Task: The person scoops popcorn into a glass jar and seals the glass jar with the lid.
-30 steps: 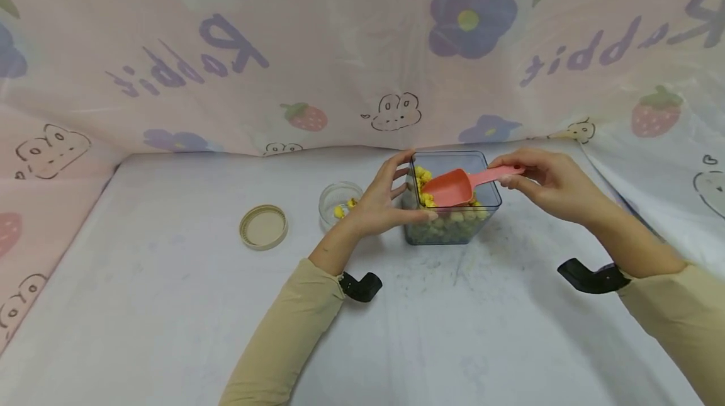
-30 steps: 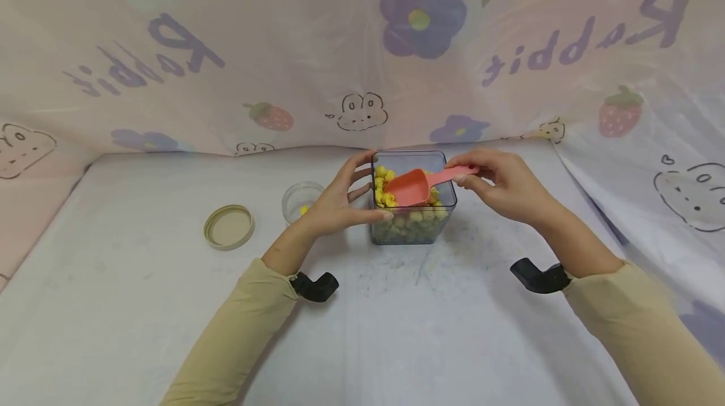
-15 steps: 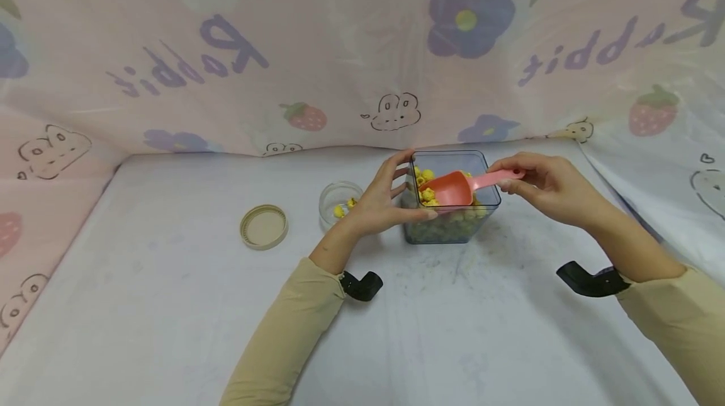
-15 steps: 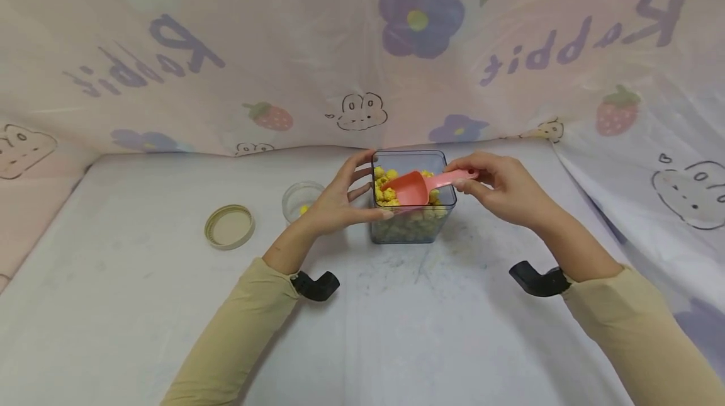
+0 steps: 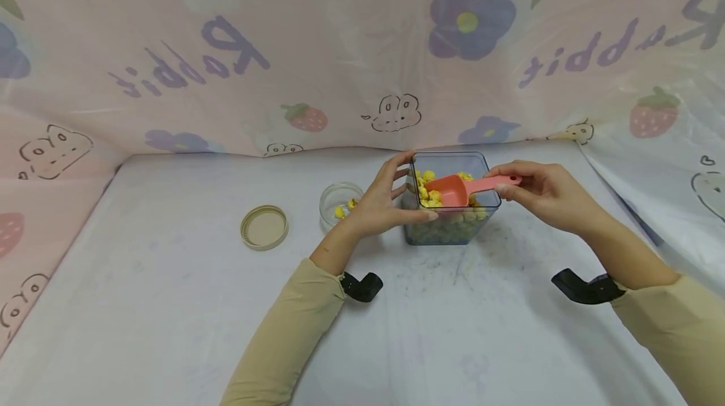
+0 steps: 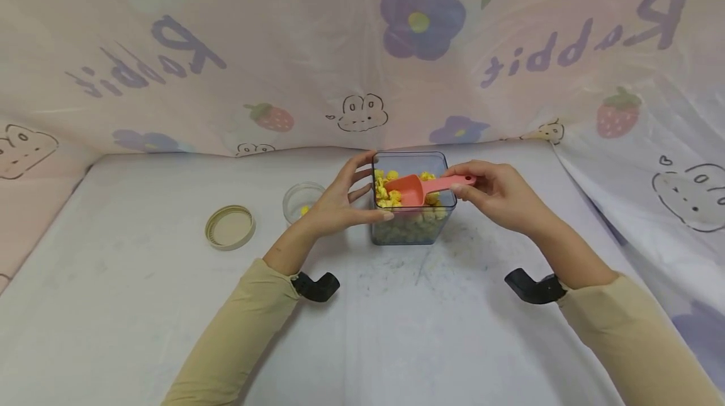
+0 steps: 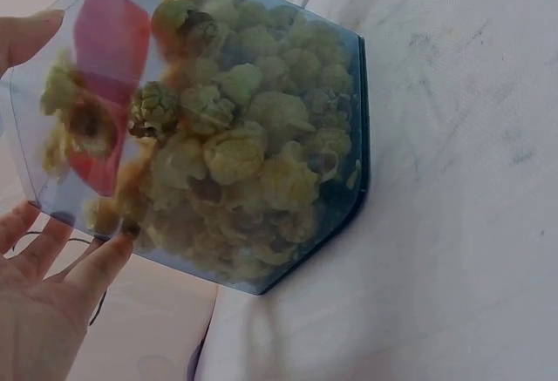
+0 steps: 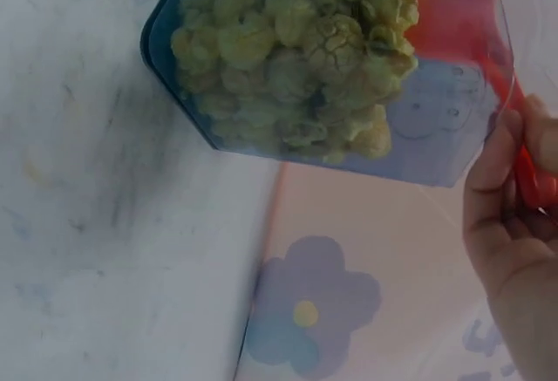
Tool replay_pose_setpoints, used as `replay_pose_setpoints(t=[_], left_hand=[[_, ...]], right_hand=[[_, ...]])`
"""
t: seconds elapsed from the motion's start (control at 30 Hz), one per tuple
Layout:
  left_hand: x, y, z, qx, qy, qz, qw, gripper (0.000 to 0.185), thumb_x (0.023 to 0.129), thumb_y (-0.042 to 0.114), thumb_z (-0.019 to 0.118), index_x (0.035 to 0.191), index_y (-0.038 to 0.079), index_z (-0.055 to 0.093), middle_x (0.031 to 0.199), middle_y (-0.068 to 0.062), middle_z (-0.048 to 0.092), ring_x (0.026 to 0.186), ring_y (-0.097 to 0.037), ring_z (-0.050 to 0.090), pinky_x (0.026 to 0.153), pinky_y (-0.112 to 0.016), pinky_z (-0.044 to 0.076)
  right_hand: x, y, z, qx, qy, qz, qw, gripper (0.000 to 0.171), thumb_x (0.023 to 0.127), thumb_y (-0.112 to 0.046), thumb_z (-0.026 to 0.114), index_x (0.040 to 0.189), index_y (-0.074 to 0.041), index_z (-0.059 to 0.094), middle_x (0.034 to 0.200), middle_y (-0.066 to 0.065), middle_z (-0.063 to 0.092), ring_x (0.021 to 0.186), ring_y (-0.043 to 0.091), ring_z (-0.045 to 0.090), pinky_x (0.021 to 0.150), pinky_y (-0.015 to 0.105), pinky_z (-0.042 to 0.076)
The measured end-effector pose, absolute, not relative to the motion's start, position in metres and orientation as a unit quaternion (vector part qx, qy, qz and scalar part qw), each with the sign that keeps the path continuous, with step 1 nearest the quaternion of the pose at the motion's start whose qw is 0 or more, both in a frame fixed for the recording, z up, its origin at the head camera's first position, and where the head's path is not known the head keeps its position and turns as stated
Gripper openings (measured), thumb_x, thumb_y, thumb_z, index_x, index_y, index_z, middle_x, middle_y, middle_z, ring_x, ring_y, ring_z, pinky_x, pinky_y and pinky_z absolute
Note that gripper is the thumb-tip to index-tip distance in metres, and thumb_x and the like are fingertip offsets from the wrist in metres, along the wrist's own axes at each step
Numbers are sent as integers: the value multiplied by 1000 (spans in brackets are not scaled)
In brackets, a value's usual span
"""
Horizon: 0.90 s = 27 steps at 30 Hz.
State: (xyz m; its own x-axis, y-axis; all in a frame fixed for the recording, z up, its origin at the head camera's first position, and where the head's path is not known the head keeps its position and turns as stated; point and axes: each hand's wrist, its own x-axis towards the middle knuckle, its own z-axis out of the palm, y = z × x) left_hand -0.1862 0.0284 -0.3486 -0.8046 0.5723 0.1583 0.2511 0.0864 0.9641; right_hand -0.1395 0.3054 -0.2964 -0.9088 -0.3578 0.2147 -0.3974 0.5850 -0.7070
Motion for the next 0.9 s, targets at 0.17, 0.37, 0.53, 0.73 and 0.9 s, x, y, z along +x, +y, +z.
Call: replay_pose_setpoints(t=[0.17, 0.37, 0.53, 0.73, 0.9], left_hand=[[-186, 28, -349, 283, 724, 616, 130, 101, 74, 12, 83, 152, 20, 18, 154, 0, 20, 141, -19, 27, 113, -36, 34], [-186, 28, -351, 282, 725, 614, 131, 101, 74, 11, 83, 151, 25, 19, 154, 0, 20, 141, -17, 26, 113, -33, 35], [-186, 28, -353, 282, 721, 620, 128, 100, 74, 10, 83, 150, 26, 20, 153, 4, 20, 141, -17, 28, 113, -33, 34], [-186, 29, -352, 282, 720, 621, 128, 101, 74, 8, 82, 152, 22, 19, 154, 5, 18, 141, -18, 27, 113, -33, 34], [-187, 28, -351, 285, 719, 621, 129, 101, 75, 8, 81, 152, 22, 17, 155, 3, 18, 141, -18, 27, 114, -33, 33]], right_hand=[[-139, 303, -299, 205, -886, 416, 32, 23, 92, -3, 61, 115, 4, 63, 87, -8, 63, 69, 6, 55, 55, 17, 44], [-136, 305, -302, 176, -881, 437, 35, 26, 92, -2, 61, 117, 4, 63, 84, -6, 64, 72, 6, 57, 63, 13, 47], [-133, 307, -304, 131, -873, 468, 34, 26, 92, -4, 61, 118, -1, 64, 87, -6, 65, 74, 4, 60, 69, 11, 50], [-133, 309, -309, 111, -858, 501, 37, 25, 94, -5, 60, 118, -2, 64, 91, -7, 65, 76, 3, 60, 71, 12, 51], [-136, 311, -317, 116, -825, 552, 34, 24, 93, -1, 59, 115, -8, 67, 91, -6, 64, 76, 3, 61, 71, 10, 50]])
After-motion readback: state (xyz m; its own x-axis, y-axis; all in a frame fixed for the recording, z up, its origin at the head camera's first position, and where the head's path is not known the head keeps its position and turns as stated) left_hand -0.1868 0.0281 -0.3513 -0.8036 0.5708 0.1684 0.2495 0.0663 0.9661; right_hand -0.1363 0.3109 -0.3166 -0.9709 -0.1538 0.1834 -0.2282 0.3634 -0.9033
